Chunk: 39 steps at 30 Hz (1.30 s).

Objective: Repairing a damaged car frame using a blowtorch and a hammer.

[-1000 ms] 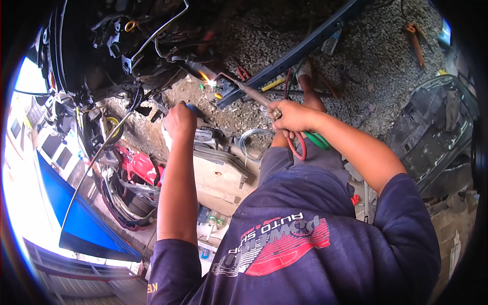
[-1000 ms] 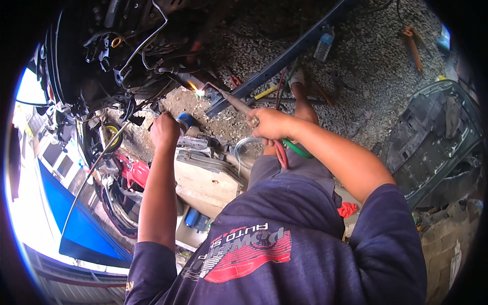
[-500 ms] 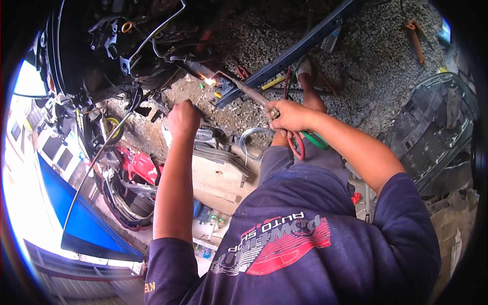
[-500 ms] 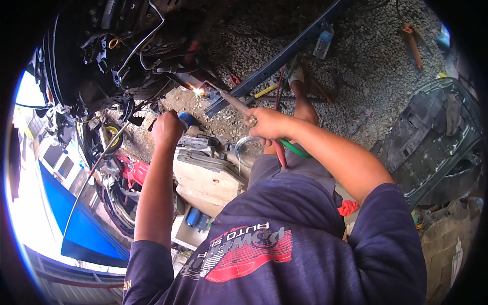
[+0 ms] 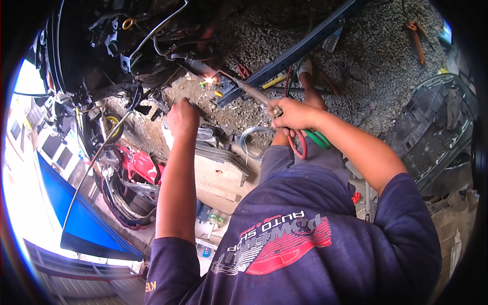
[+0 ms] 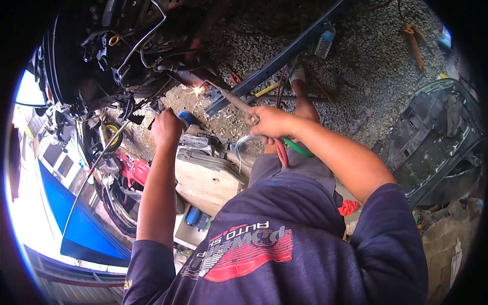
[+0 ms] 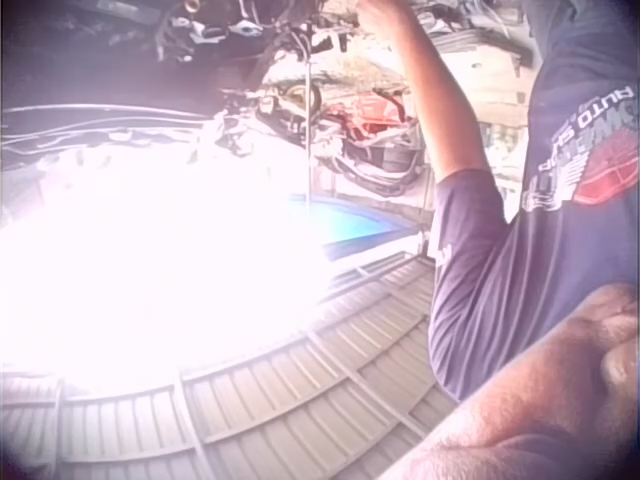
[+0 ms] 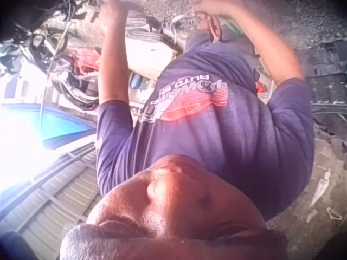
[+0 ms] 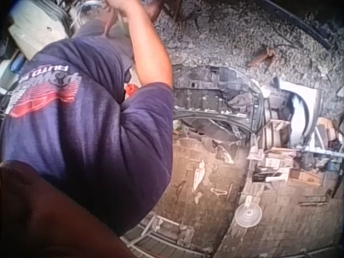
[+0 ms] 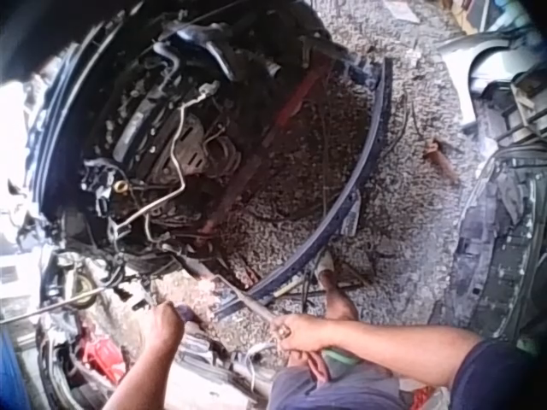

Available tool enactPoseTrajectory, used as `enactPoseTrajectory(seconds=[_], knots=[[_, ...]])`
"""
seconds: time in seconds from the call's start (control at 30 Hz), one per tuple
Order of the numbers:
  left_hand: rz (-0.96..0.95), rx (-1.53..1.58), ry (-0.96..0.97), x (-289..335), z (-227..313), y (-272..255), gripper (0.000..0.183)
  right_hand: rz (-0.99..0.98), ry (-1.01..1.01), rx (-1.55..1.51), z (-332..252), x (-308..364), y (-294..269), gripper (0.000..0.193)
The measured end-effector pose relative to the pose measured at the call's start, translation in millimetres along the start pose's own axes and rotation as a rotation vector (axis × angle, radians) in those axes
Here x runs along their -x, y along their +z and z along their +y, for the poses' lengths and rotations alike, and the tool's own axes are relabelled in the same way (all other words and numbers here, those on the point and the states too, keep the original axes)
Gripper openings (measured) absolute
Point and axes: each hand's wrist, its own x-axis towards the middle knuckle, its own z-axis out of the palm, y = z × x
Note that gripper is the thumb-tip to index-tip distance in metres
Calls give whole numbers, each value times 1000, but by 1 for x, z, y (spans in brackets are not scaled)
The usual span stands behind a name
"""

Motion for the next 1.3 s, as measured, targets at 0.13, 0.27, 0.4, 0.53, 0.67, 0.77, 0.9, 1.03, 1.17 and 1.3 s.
enactPoseTrajectory(seconds=[0.13,0.27,0.4,0.53,0.67,0.77,0.9,1.03,1.17,1.3], knots=[[26,29,-14,-3,-6,1,29,16,-14,-31,6,-4,-4,26],[-4,9,59,-2,-7,4,28,14,-6,-27,7,-3,-7,29],[60,17,-56,-4,-6,4,27,14,-1,-37,3,-2,-9,25],[42,38,-9,-4,-7,5,28,-13,8,-25,0,-2,-12,22],[-35,-17,56,-4,-5,6,29,-10,-5,-28,-1,-1,-12,22],[10,26,-59,-7,-4,5,30,-3,-3,-45,-2,1,-12,23],[17,33,-58,-2,0,1,31,-14,12,-28,-3,2,-13,23],[-26,44,-16,7,5,0,31,-26,0,-42,-2,1,-13,24],[-24,48,-1,9,6,-1,31,-37,-7,-44,0,-2,-13,25],[-18,49,2,9,6,1,31,-27,-11,-46,1,-2,-14,26]])
